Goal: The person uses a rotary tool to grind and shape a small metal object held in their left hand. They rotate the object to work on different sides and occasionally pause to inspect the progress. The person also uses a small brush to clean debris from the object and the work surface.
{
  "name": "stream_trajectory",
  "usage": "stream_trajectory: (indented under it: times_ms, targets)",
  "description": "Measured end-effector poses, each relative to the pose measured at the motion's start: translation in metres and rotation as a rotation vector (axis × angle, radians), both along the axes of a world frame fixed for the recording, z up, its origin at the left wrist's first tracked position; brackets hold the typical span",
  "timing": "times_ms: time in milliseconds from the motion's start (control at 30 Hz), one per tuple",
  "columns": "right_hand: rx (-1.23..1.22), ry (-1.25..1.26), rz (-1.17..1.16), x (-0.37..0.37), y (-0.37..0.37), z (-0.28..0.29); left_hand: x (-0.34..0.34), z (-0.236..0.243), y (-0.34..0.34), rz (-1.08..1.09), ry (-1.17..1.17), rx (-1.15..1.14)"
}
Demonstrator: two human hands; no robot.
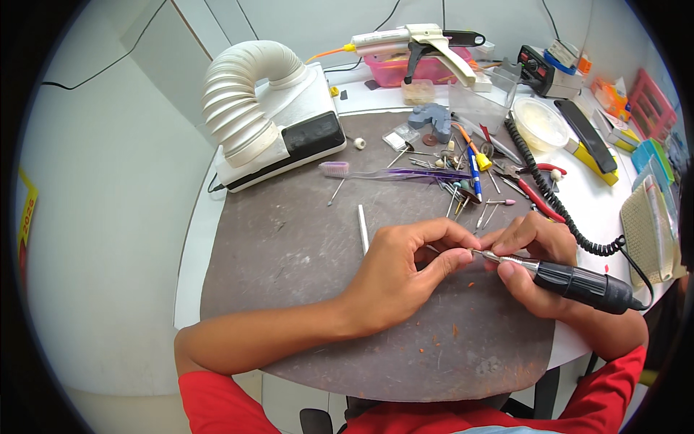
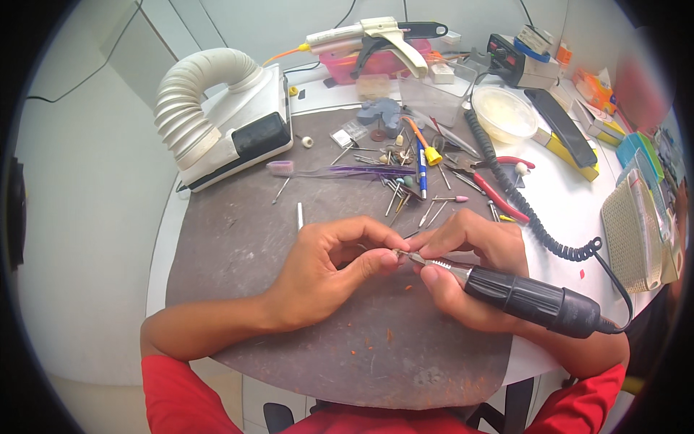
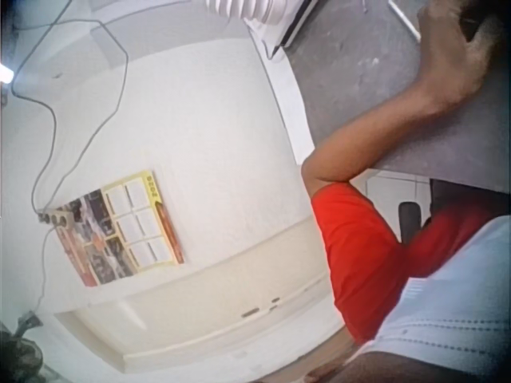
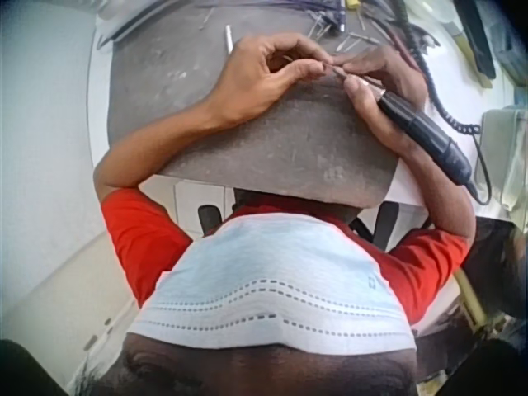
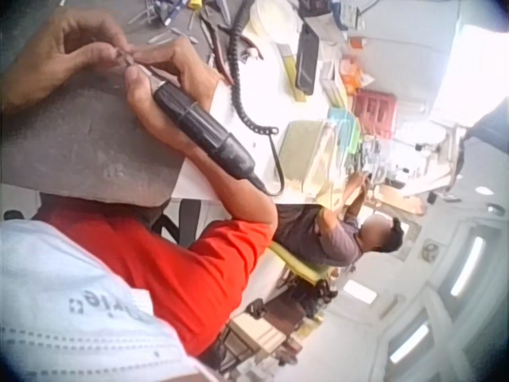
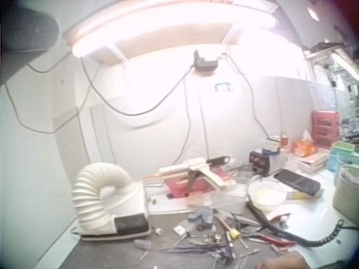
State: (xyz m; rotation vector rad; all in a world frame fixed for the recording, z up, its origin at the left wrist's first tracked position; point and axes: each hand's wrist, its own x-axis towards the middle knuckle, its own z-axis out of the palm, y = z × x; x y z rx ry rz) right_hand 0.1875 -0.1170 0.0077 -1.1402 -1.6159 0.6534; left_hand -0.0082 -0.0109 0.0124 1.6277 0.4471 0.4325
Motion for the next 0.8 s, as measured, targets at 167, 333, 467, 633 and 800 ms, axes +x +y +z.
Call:
stream_trajectory:
  times_ms: [167, 333, 467, 633, 800]
  targets:
    - [-0.022, 0.014, -0.039, -0.0030, -0.0001, 0.0004, 0.0010, -0.0058, 0.0007, 0.026, -0.047, -0.083]
    - [0.183, -0.022, -0.005, 0.0019, 0.0023, -0.0050, 0.0025, -0.0049, 0.0006, 0.049, -0.023, -0.065]
    - [0.321, -0.107, 0.094, 0.0013, 0.0053, -0.0046, 0.0016, -0.0030, -0.0002, 0.060, 0.004, -0.059]
    - [0.336, -0.133, 0.066, -0.0014, 0.0045, -0.0053, 0.0021, -0.0020, 0.0006, 0.099, -0.009, -0.110]
    - [0.321, -0.153, 0.043, -0.0028, 0.0052, -0.0035, 0.0022, -0.0068, 0.0010, 0.100, -0.064, -0.086]
